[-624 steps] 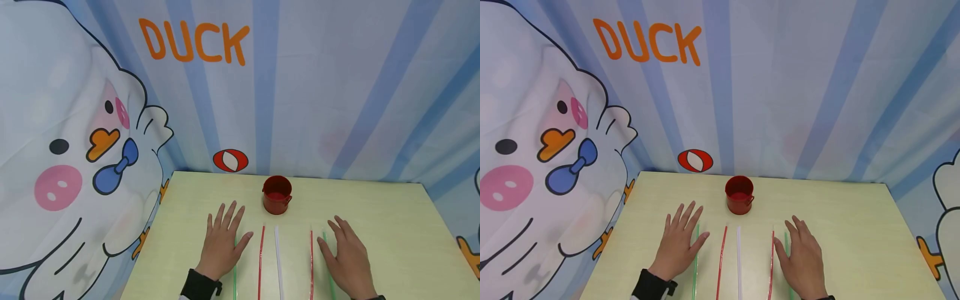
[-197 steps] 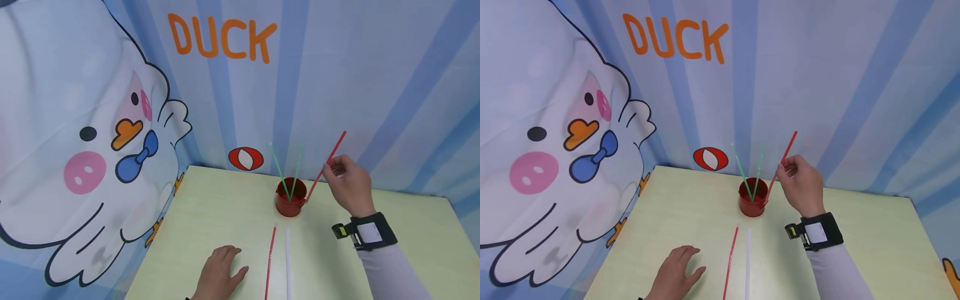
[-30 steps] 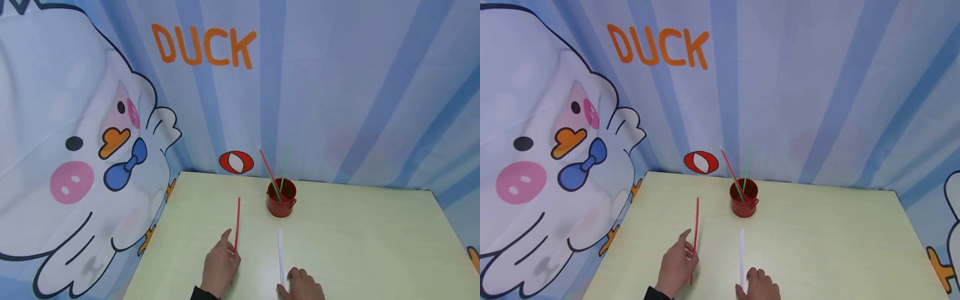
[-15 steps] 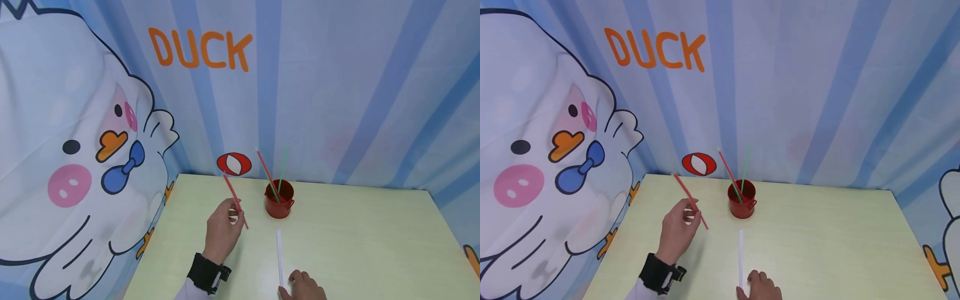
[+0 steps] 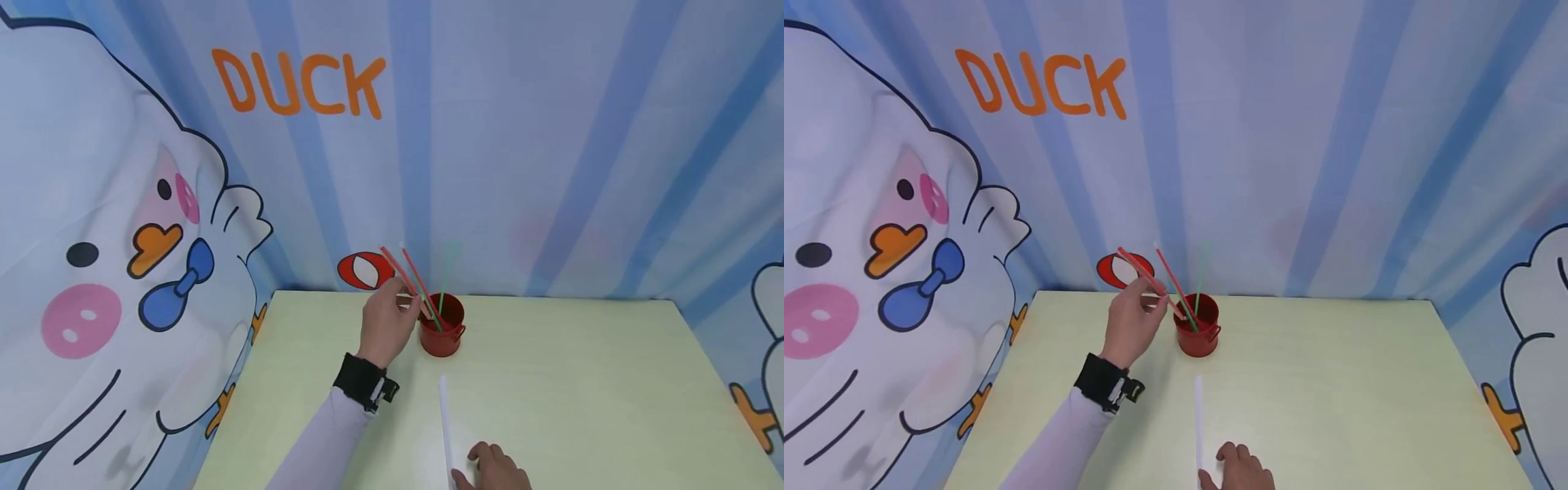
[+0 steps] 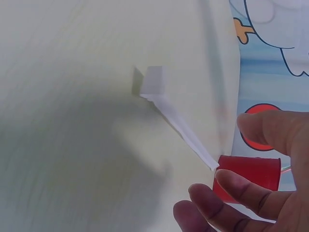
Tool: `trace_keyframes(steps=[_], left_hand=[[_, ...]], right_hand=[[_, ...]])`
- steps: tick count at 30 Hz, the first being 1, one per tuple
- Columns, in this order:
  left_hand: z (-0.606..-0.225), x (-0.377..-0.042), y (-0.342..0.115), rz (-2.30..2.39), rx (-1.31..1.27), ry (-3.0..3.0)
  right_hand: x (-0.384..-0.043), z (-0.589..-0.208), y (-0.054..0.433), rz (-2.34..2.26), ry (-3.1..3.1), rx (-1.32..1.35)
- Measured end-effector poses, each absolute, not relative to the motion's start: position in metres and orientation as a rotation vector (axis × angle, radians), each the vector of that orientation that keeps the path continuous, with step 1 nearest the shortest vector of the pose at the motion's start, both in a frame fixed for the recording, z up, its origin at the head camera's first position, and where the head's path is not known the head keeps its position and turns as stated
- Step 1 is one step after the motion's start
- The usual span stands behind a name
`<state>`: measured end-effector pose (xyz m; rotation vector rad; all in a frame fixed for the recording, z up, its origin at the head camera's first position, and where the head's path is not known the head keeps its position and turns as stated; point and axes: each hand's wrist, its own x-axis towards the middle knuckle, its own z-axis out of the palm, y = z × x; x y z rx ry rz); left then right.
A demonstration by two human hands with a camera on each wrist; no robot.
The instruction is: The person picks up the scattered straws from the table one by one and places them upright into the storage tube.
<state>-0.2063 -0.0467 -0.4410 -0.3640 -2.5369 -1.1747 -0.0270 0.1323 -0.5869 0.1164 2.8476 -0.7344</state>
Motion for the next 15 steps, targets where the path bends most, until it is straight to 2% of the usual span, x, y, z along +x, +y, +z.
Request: trace_keyframes(steps=[9,15], left_hand=[[-0.461,-0.244,-0.018,-1.248,-0.336,-2.737],[-0.473,-0.252,-0.007,-1.146,-0.322,-2.842]], right_hand=[[-0.023,-0.579,0.133,-0.753,2.824,0.164],[-0.019,-0.580,0.138,-0.782,2.871,0.165]])
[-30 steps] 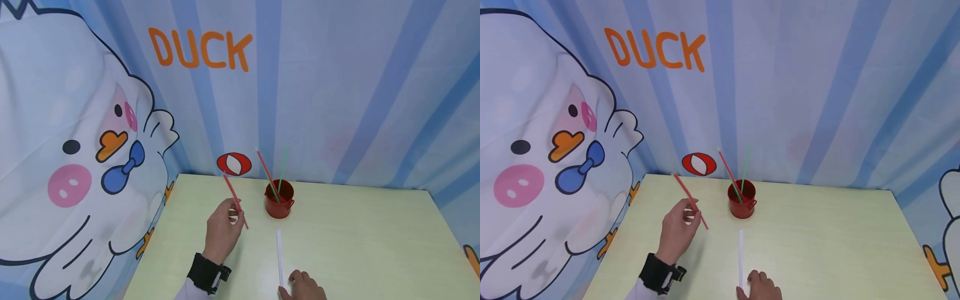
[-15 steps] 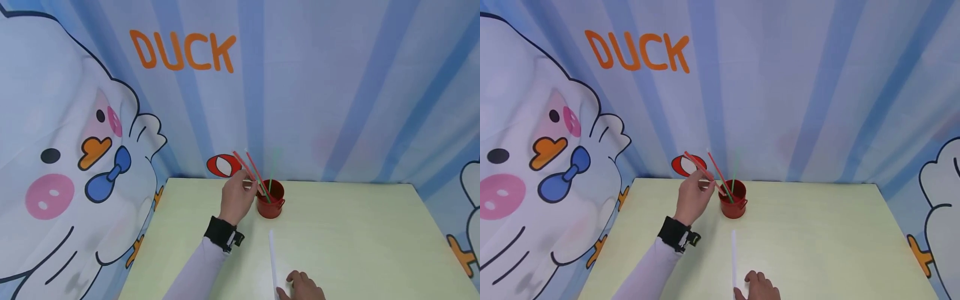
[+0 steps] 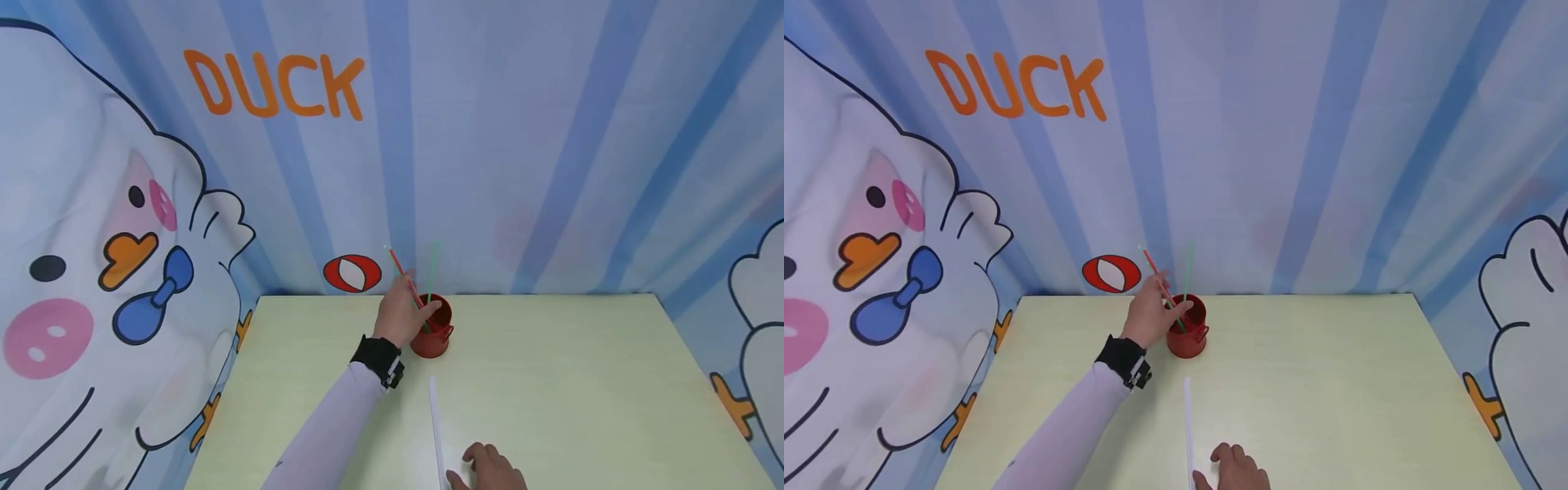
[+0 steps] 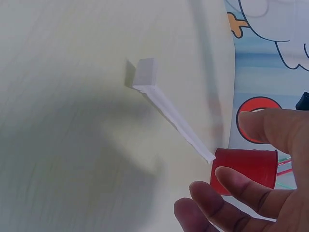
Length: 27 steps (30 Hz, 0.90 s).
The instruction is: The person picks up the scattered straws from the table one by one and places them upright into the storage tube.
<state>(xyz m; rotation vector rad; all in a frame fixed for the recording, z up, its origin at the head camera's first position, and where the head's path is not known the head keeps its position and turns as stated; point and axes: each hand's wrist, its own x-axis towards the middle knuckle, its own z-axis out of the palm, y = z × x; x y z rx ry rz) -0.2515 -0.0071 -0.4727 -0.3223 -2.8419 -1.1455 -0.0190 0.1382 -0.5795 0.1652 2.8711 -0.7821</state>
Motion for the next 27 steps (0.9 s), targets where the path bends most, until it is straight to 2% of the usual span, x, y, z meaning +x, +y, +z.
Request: trace_keyframes(steps=[7,15,27], left_hand=[[-0.459,-0.255,-0.026,-1.124,-0.284,-2.784],[-0.463,-0.251,-0.051,-1.163,-0.212,-2.761],[-0.475,-0.214,-0.088,-1.136,-0.186,-2.758]], right_hand=[[-0.025,-0.577,0.135,-0.748,2.824,0.185],[-0.028,-0.576,0.131,-0.759,2.818,0.168],[-0.031,-0.577,0.128,-0.763,2.806,0.140]])
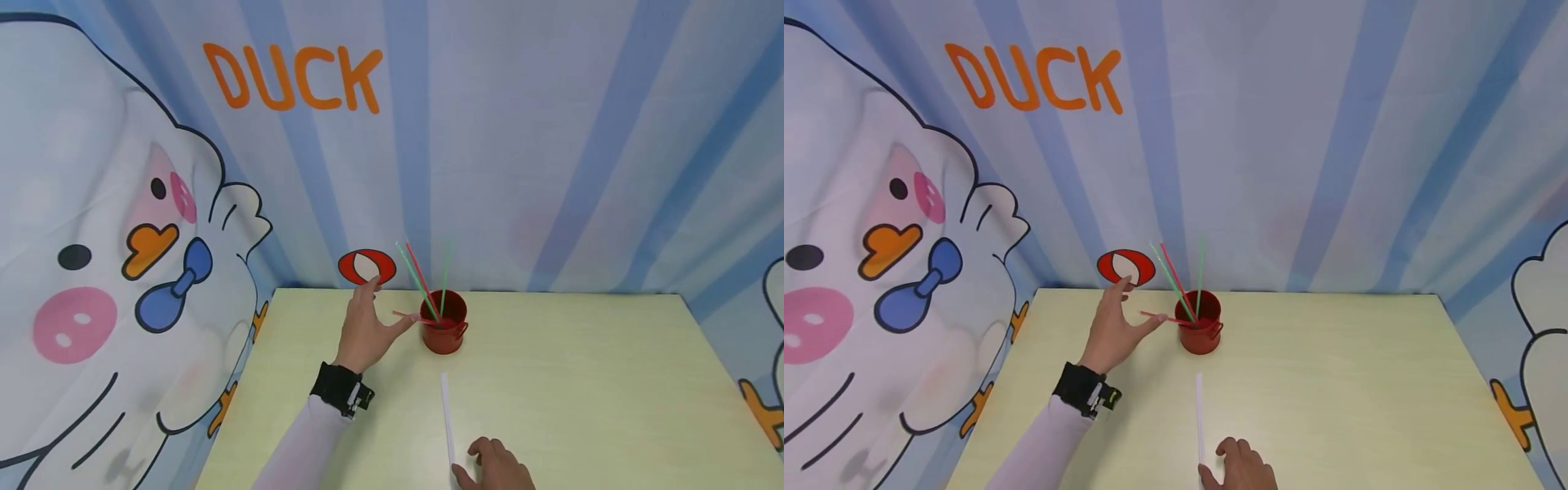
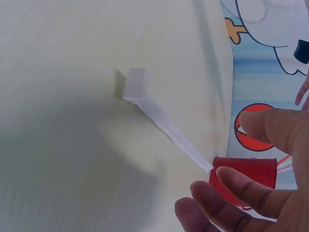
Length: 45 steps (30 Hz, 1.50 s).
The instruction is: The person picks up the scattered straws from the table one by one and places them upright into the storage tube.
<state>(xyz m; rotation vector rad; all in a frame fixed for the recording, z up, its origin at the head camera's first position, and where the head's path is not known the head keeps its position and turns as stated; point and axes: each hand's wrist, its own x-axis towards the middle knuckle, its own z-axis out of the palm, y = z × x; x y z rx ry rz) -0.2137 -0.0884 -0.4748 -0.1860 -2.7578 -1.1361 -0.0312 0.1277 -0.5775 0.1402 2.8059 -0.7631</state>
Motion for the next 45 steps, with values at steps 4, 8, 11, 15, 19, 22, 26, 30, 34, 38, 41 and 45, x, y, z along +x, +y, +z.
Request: trace_keyframes(steps=[4,8,11,15,19,22,26,30,34,38,41,45], left_hand=[[-0.477,-0.196,-0.094,-1.128,-0.213,-2.751],[-0.486,-0.177,-0.099,-1.084,-0.208,-2.765],[-0.498,-0.162,-0.103,-1.020,-0.197,-2.806],[-0.511,-0.141,-0.109,-0.953,-0.186,-2.860],[-0.522,-0.123,-0.117,-0.902,-0.179,-2.907],[-0.527,-0.112,-0.122,-0.819,-0.171,-2.969],[-0.533,-0.100,-0.130,-0.722,-0.168,-3.050],[-0.539,-0.089,-0.138,-0.701,-0.165,-3.082],[-0.541,-0.080,-0.144,-0.689,-0.156,-3.099],[-0.540,-0.075,-0.149,-0.628,-0.161,-3.113],[-0.539,-0.073,-0.152,-0.543,-0.180,-3.119],[-0.537,-0.069,-0.155,-0.433,-0.215,-3.105]], right_hand=[[-0.034,-0.577,0.128,-0.754,2.800,0.132],[-0.037,-0.576,0.127,-0.742,2.785,0.141],[-0.039,-0.574,0.125,-0.715,2.764,0.153],[-0.042,-0.573,0.124,-0.698,2.750,0.159],[-0.042,-0.574,0.124,-0.703,2.758,0.146],[-0.042,-0.574,0.125,-0.725,2.776,0.122],[-0.040,-0.575,0.128,-0.765,2.826,0.082],[-0.039,-0.577,0.129,-0.790,2.868,0.056],[-0.040,-0.578,0.128,-0.803,2.873,0.049],[-0.041,-0.579,0.127,-0.807,2.885,0.052],[-0.042,-0.579,0.126,-0.792,2.894,0.058],[-0.044,-0.580,0.124,-0.756,2.893,0.064]])
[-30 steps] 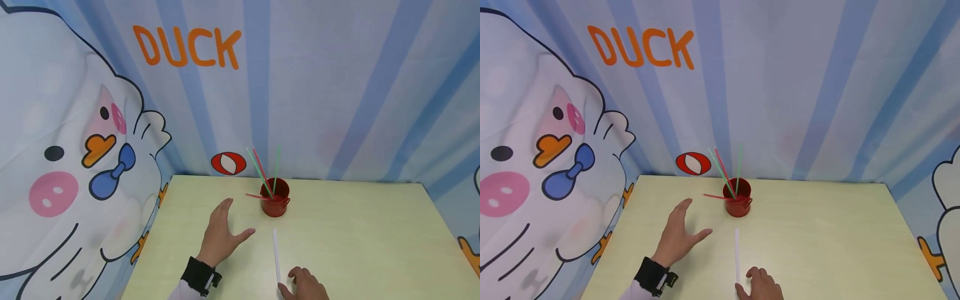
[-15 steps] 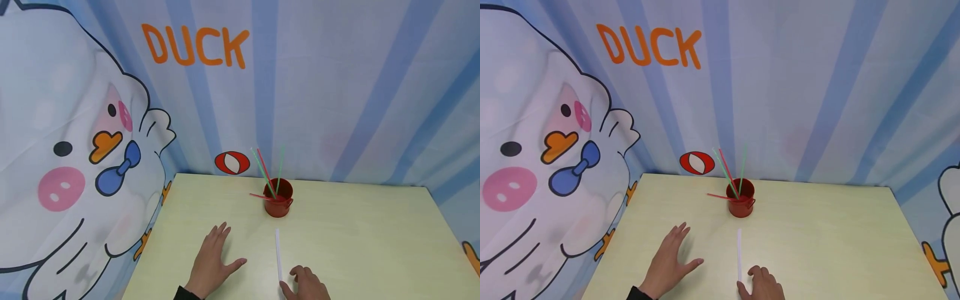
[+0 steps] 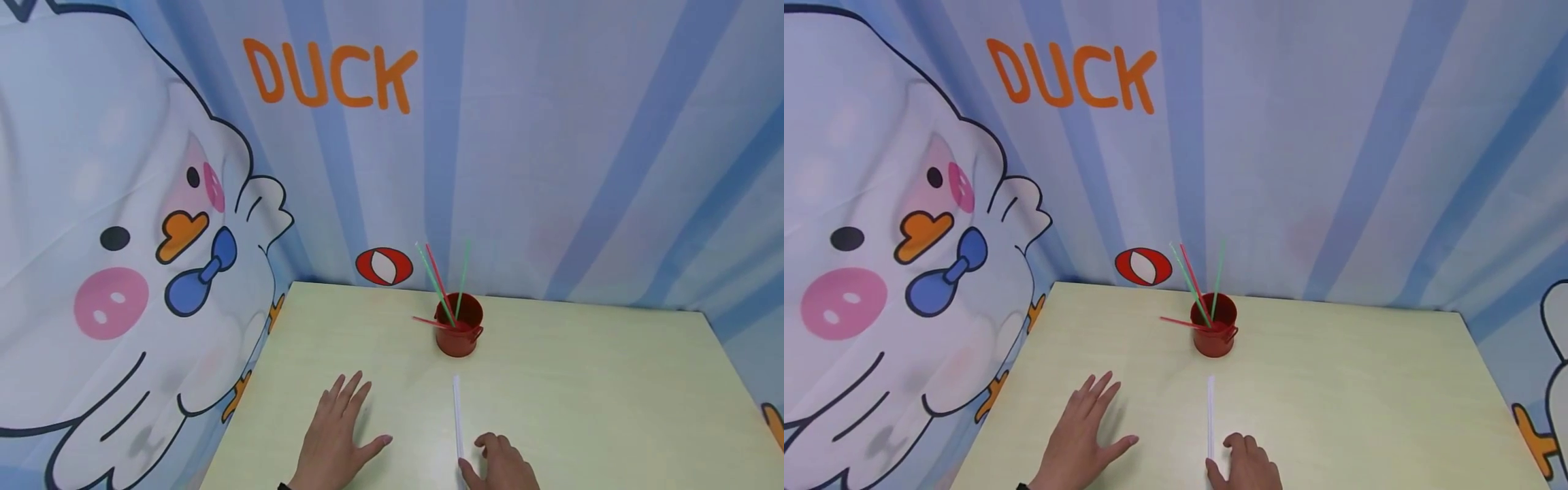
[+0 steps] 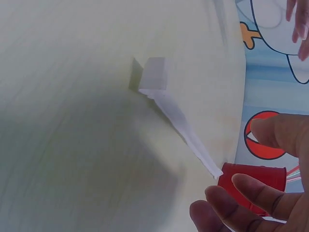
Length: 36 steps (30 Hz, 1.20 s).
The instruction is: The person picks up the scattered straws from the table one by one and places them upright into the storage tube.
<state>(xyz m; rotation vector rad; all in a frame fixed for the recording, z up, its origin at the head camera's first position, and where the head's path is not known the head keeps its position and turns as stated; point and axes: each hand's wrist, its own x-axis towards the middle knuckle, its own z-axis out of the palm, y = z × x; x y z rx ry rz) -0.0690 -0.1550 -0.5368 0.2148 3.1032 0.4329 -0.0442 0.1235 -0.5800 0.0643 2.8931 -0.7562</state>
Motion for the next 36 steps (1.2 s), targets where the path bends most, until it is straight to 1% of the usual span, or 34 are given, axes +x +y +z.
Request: trace_keyframes(steps=[8,15,22,29,36], left_hand=[[-0.539,-0.064,-0.159,0.430,0.270,3.108],[-0.551,-0.058,-0.159,0.466,0.361,3.107],[-0.555,-0.054,-0.152,0.451,0.325,3.039],[-0.558,-0.048,-0.153,0.477,0.364,3.115],[-0.558,-0.048,-0.152,0.500,0.284,3.070]], right_hand=[[-0.050,-0.595,0.115,-0.702,2.918,0.047],[-0.061,-0.601,0.104,-0.590,2.852,0.161],[-0.065,-0.603,0.099,-0.552,2.833,0.194],[-0.067,-0.605,0.098,-0.566,2.851,0.200],[-0.069,-0.600,0.098,-0.638,2.794,0.232]])
